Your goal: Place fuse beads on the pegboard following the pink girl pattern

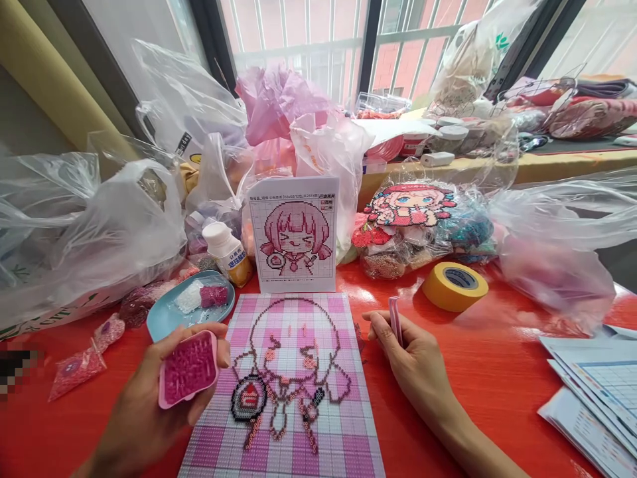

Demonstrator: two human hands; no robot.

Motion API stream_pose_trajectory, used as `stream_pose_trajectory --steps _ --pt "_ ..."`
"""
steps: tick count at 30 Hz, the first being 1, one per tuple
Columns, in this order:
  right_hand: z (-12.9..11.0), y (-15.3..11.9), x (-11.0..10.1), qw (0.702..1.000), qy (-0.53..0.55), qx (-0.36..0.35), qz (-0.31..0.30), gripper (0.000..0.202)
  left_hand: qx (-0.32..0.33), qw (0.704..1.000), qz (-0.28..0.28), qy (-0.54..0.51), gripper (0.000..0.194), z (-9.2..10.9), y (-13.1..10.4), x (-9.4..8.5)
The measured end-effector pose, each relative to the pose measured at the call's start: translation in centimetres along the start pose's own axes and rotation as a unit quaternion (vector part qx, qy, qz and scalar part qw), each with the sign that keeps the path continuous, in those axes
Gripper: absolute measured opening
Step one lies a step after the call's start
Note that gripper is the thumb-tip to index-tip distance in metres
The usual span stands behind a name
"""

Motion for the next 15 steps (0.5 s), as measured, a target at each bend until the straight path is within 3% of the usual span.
stream_pose_trajectory --steps 10,12,15 --pt "-0.2 -0.2 -0.8 0.999 0.036 0.003 0.032 0.043 -0.039 0.998 -0.029 0.029 0.042 -2.0 0.0 1.2" --pt "-0.6 -0.6 0.2 0.997 0.08 0.007 -0.01 0.042 -0.05 0.998 -0.031 0.017 0.04 -2.4 -0.2 1.6" --pt "-1.7 -2.6 5.0 0.969 0.133 0.045 -0.203 0.048 -0.098 0.993 -0.059 0.006 0.045 -4.0 -1.0 2.4"
Point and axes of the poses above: each hand's wrist, its own y-axis towards the middle knuckle, its own x-axis out of the palm, z = x × y, the point moved 10 cm from there along y, towards the middle knuckle, and after that the axes turned 8 degrees about -z, right-handed, at the moved point
